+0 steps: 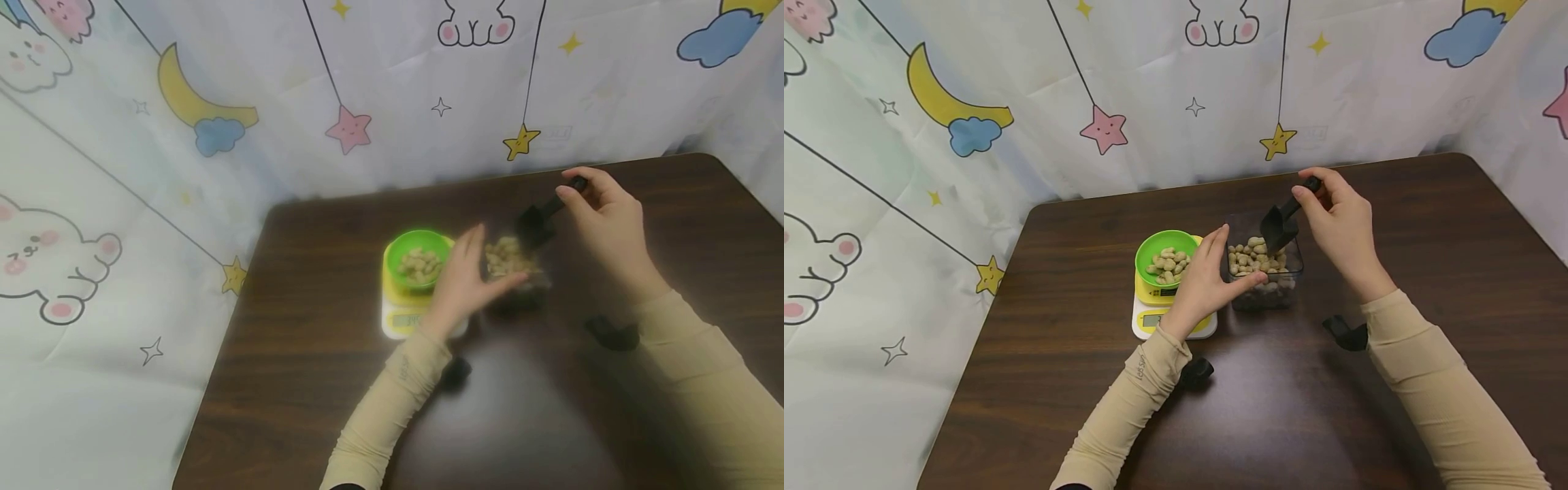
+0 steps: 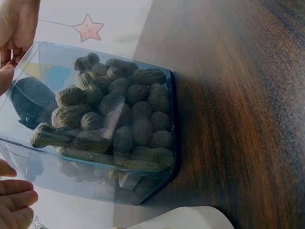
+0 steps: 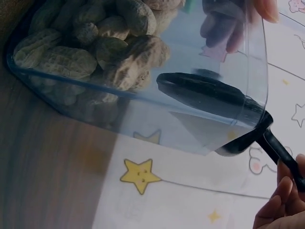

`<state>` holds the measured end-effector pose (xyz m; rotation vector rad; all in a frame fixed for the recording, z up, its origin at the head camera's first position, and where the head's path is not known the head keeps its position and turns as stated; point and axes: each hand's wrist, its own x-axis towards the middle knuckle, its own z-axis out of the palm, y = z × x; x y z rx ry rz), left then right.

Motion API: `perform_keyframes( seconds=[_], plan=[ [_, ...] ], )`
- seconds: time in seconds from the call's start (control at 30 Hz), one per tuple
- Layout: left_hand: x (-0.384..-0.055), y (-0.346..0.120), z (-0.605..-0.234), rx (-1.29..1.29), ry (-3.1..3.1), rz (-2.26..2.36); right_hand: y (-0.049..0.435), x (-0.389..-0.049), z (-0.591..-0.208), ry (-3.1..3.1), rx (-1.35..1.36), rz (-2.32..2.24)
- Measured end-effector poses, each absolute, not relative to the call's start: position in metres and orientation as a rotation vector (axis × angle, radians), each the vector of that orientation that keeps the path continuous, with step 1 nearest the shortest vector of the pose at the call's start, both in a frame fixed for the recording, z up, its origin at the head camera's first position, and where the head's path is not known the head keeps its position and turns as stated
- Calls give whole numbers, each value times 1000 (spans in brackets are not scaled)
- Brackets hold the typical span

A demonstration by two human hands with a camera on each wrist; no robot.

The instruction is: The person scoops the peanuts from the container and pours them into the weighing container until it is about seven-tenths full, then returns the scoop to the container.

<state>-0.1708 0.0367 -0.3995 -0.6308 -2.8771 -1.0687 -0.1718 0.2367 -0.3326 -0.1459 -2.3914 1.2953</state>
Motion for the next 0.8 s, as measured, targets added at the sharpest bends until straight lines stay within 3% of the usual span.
perform_keyframes(
  seconds=[0.37,0.6,0.8],
  plan=[
    [-170,37,-396,-603,-2922,-1080,228,-171,-335,-2487,-32,1062],
    [-171,38,-398,-608,-2923,-1087,222,-173,-341,-2523,229,839],
    [-172,37,-397,-611,-2925,-1102,227,-173,-348,-2518,237,840]
  ],
)
